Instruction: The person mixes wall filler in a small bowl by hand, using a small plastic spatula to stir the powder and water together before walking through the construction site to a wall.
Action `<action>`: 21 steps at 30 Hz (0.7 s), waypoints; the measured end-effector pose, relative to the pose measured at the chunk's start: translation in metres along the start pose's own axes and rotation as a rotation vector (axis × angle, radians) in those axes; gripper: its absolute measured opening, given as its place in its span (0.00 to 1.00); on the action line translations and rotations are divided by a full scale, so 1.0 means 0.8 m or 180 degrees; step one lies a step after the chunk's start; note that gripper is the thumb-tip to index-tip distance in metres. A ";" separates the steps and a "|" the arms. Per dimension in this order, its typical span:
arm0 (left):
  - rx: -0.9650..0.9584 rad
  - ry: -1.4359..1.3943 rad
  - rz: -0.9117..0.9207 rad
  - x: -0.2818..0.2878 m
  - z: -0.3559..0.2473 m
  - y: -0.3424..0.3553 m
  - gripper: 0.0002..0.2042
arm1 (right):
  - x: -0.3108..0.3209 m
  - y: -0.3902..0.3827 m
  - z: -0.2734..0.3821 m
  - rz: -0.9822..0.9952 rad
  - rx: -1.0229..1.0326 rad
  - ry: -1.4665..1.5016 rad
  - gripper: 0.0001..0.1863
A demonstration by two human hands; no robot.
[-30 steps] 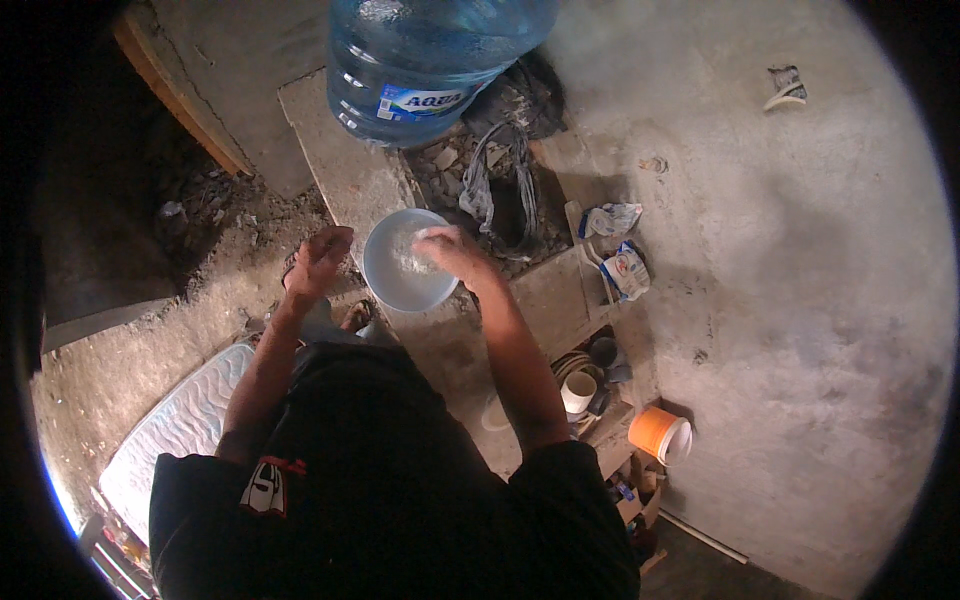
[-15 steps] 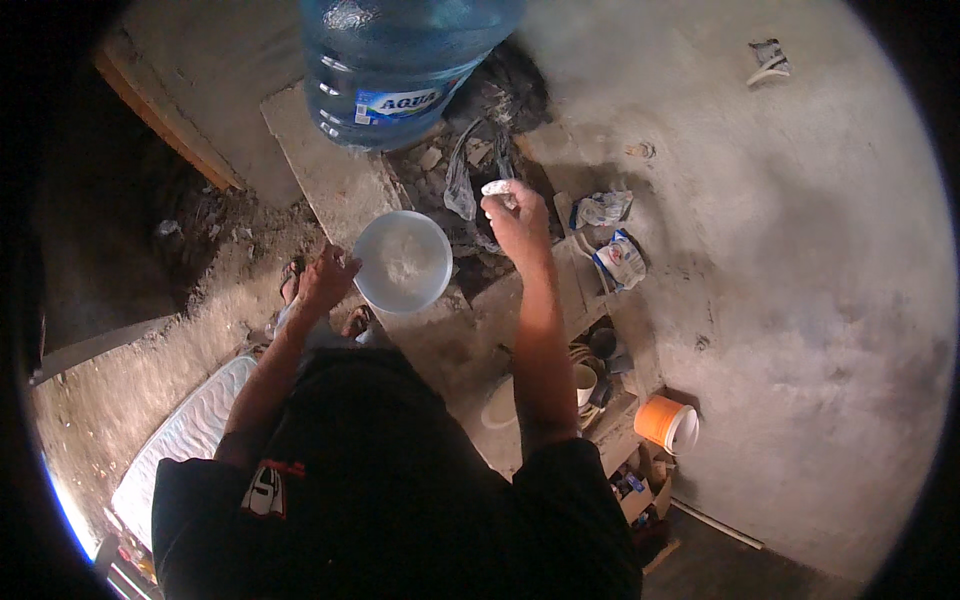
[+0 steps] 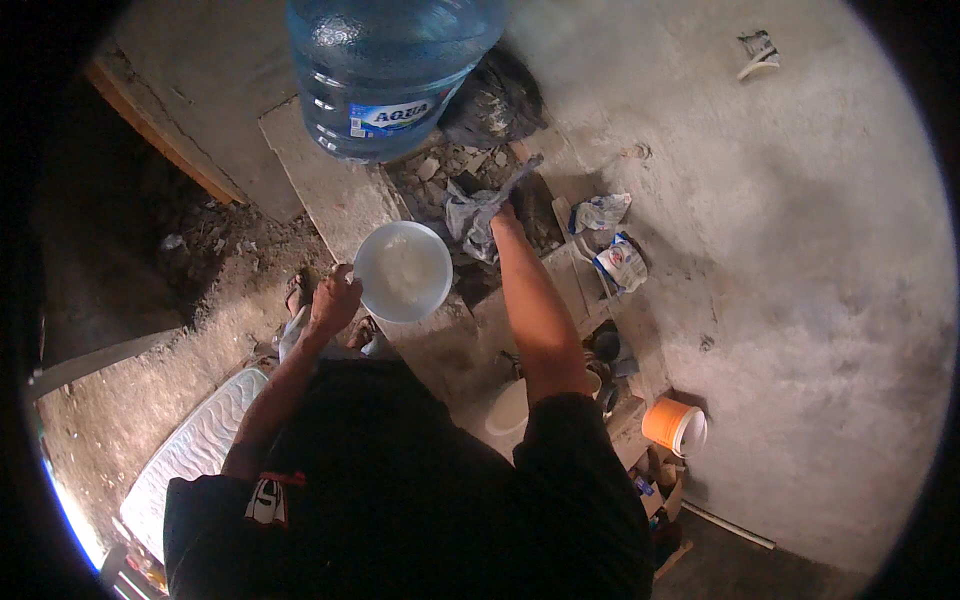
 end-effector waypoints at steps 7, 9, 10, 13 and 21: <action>-0.0151 -0.0377 0.0102 0.002 -0.006 -0.002 0.16 | -0.016 -0.018 0.038 -0.0963 0.0728 -0.0866 0.19; -0.0102 -0.0370 0.0114 0.006 -0.010 -0.002 0.16 | -0.021 -0.028 0.045 -0.1191 0.0810 -0.1136 0.19; -0.0080 -0.0365 0.0119 0.009 -0.012 -0.002 0.16 | -0.023 -0.031 0.048 -0.1284 0.0846 -0.1251 0.19; 0.0032 -0.0346 0.0239 0.011 -0.012 -0.001 0.16 | -0.024 -0.041 0.058 -0.1497 0.0896 -0.1490 0.20; -0.0045 -0.0691 0.0189 -0.002 0.006 0.005 0.15 | -0.066 -0.019 0.004 -0.1832 0.0691 -0.1336 0.22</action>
Point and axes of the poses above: each hand's wrist, its own y-axis towards the middle knuckle, its own x-axis out of the back of the hand, z = x × y, the point moved 9 cm from there along y, towards the middle knuckle, and after that the axes turned 1 degree about -z, right-handed, at the moved point
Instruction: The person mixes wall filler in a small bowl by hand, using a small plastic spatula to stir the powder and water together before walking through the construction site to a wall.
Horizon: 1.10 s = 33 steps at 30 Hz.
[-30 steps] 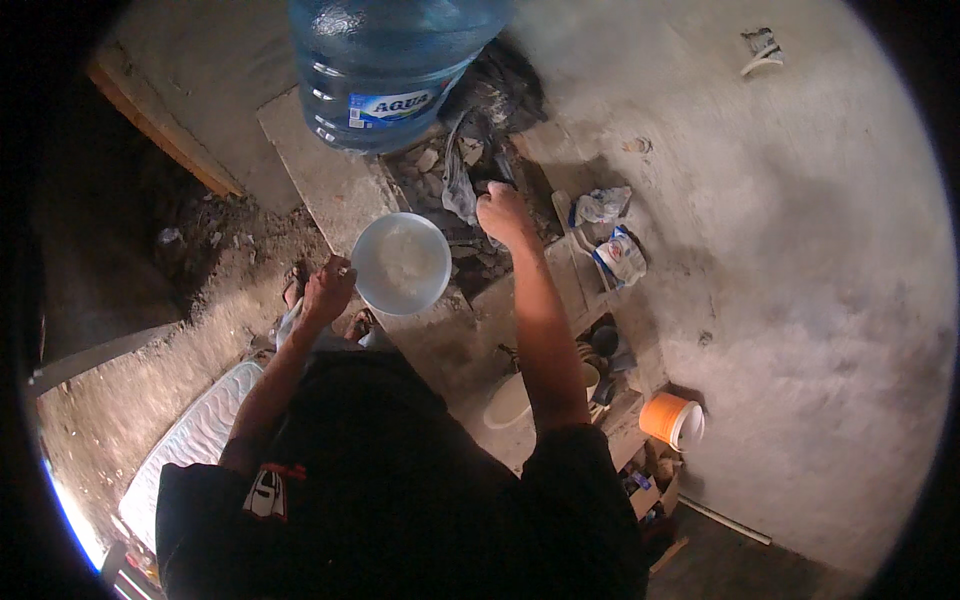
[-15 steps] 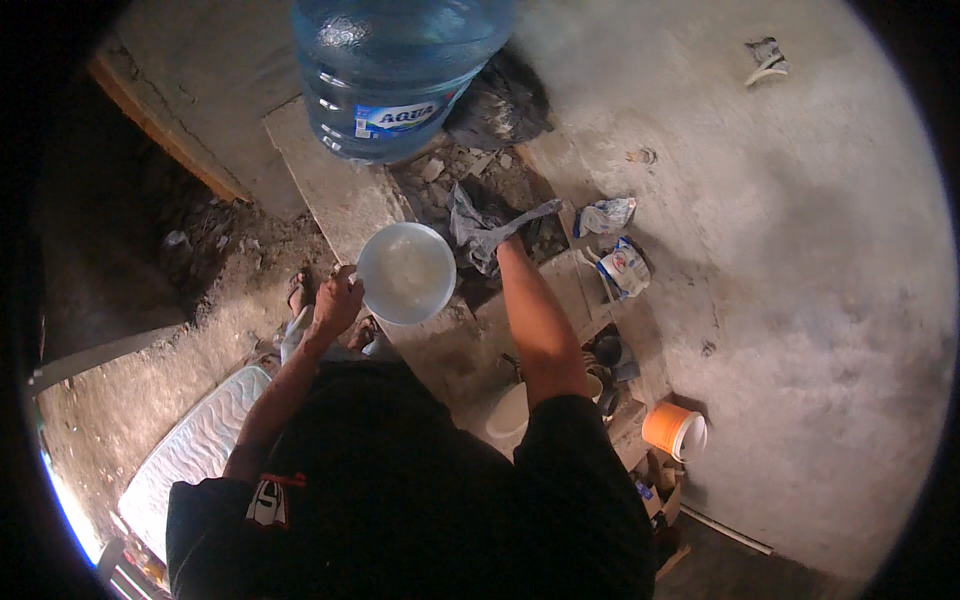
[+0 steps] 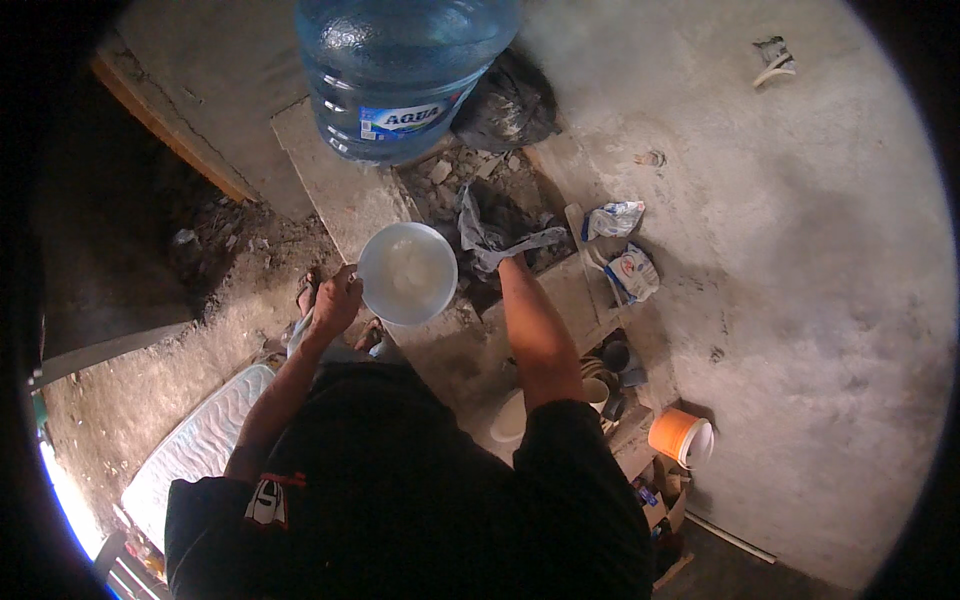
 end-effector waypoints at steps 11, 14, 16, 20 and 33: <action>-0.0037 0.0046 -0.0180 0.011 0.028 0.000 0.15 | 0.009 -0.024 -0.049 0.1688 -0.1661 0.1382 0.22; 0.0206 0.0007 0.0062 0.020 0.007 0.000 0.16 | 0.015 -0.068 -0.087 0.2069 -0.2671 0.2069 0.22; 0.0126 0.0063 0.0129 0.028 -0.012 -0.002 0.16 | 0.032 -0.078 -0.096 0.1975 -0.2887 0.2912 0.22; 0.0092 0.0076 0.0070 0.027 0.005 0.004 0.16 | 0.071 -0.063 -0.082 0.1485 -0.2792 0.5381 0.15; -0.0004 -0.0159 -0.0057 0.022 0.020 0.004 0.16 | 0.269 0.001 -0.014 0.1392 -0.1453 0.4591 0.12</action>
Point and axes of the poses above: each hand's wrist, its own y-axis towards the middle knuckle, its own x-axis out of the back of the hand, z = x × y, the point moved 9 cm from there along y, towards the middle knuckle, and after that the axes turned 1 degree about -z, right-handed, at the moved point
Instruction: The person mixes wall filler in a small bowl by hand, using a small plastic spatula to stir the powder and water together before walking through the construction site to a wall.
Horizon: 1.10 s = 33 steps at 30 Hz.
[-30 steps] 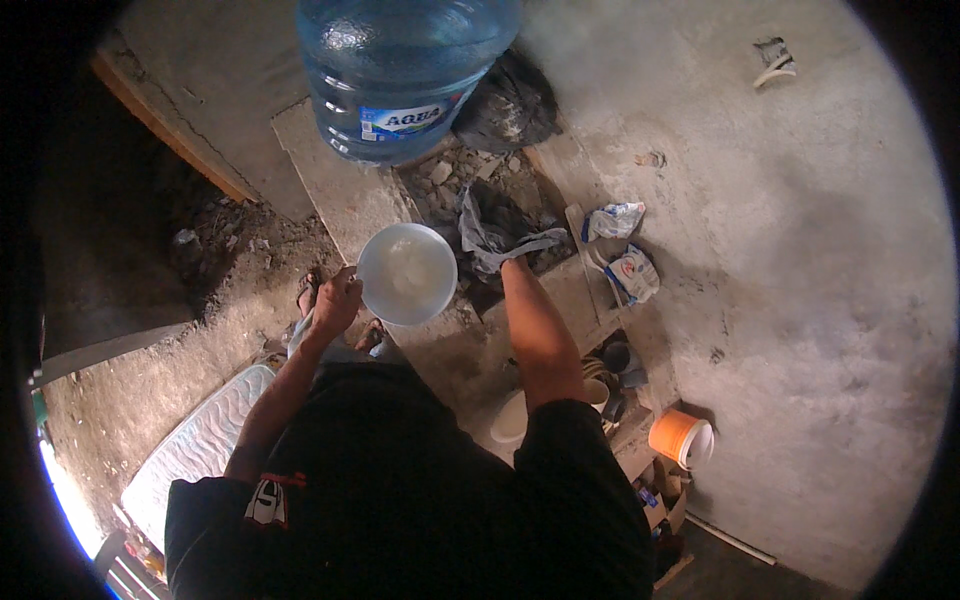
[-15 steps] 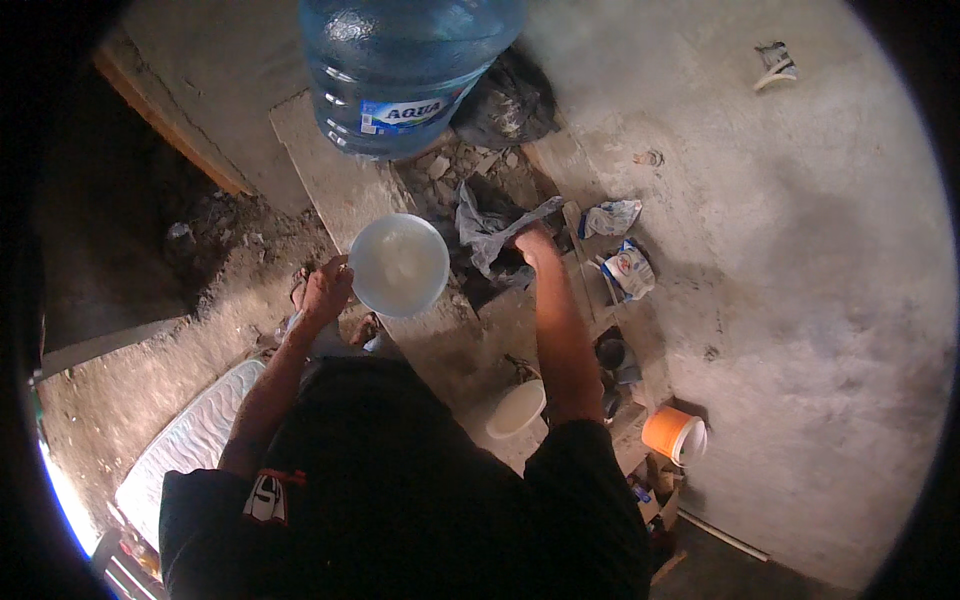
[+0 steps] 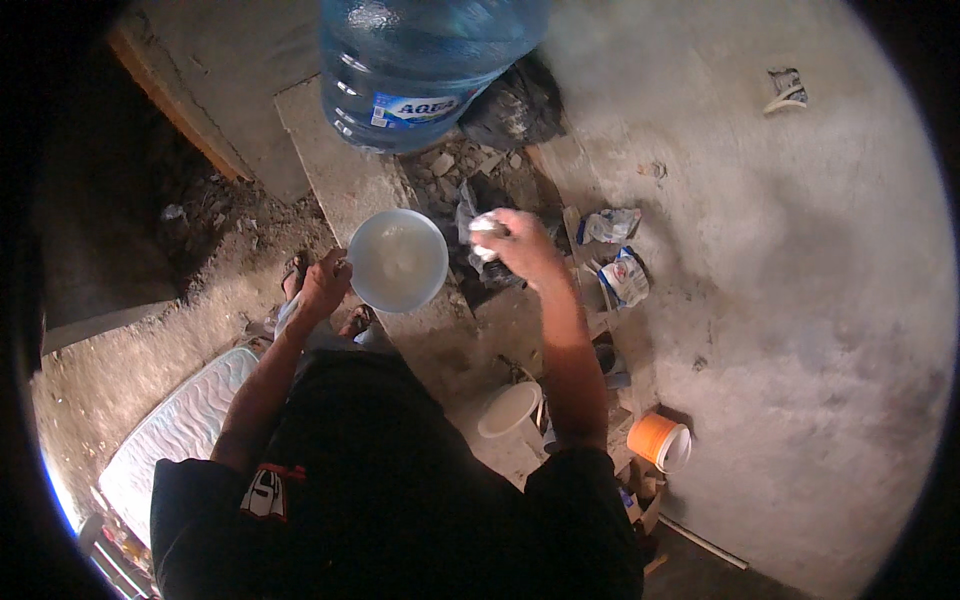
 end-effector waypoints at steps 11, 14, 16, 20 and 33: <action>-0.0059 -0.0366 -0.0003 0.000 0.000 -0.004 0.15 | -0.107 0.089 -0.042 -0.0274 0.0235 -0.2126 0.14; -0.0113 -0.0191 -0.0096 -0.004 0.015 -0.001 0.15 | -0.111 0.079 -0.058 -0.0003 0.0106 -0.2399 0.15; 0.0171 -0.0179 0.0047 -0.002 0.006 -0.003 0.15 | -0.105 0.064 -0.057 -0.0016 0.0040 -0.2235 0.15; 0.0171 -0.0238 0.0035 0.002 0.002 -0.006 0.15 | -0.100 0.064 -0.052 -0.0300 0.0093 -0.1819 0.16; 0.0177 -0.0499 0.0105 0.002 0.002 -0.009 0.16 | -0.158 0.081 0.005 0.0119 0.0402 -0.1302 0.20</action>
Point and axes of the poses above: each hand's wrist, its own y-axis towards the middle knuckle, its own x-axis out of the back of the hand, z = x × y, the point moved 9 cm from there along y, towards the middle knuckle, and after that the axes turned 1 degree about -z, right-handed, at the moved point
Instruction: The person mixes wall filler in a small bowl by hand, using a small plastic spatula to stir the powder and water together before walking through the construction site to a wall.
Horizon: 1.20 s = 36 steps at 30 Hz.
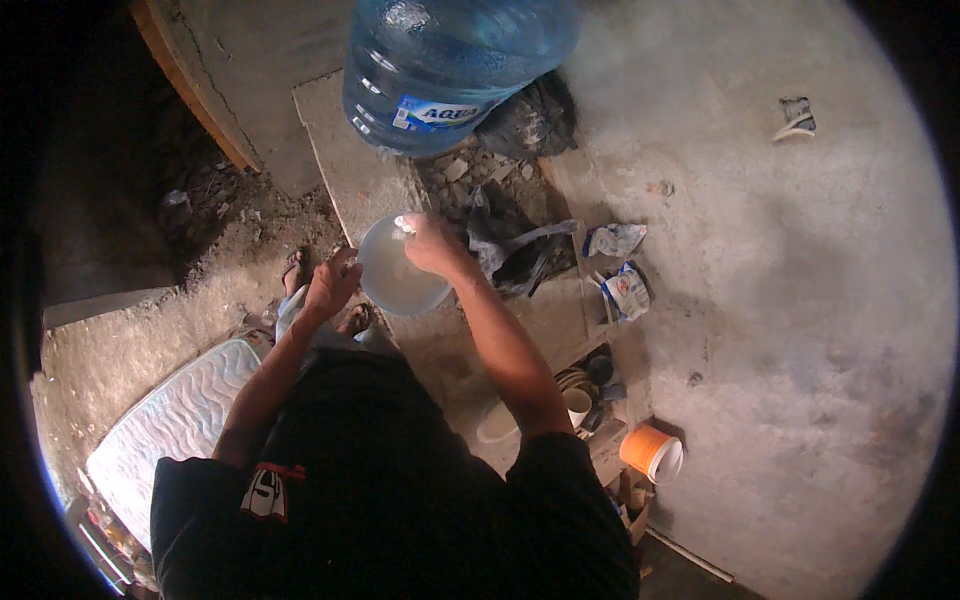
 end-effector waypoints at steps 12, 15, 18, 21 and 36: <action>-0.1287 0.0536 -0.0400 -0.022 -0.129 0.008 0.21 | 0.155 -0.132 -0.093 -0.0420 -0.1018 -0.0222 0.14; -0.1679 0.0899 -0.0079 -0.092 -0.192 0.011 0.27 | 0.130 -0.108 -0.173 -0.0526 -0.1262 -0.1033 0.15; -0.1687 0.0843 0.0193 -0.158 -0.236 0.016 0.33 | 0.074 -0.053 -0.253 -0.0628 -0.0471 -0.1700 0.17; -0.1534 0.0967 0.0197 -0.199 -0.225 0.040 0.32 | 0.051 -0.005 -0.245 -0.0679 -0.0205 -0.1997 0.18; -0.1873 -0.0307 -0.0224 -0.188 -0.233 0.033 0.11 | 0.021 -0.005 -0.272 -0.0165 -0.0774 -0.2090 0.18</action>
Point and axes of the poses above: each hand's wrist, its own y-axis towards the middle knuckle, its own x-axis out of the back of the hand, z = x × y, the point moved 9 cm from there along y, towards the middle knuckle, and after that the axes turned 1 degree about -z, right-handed, at the moved point
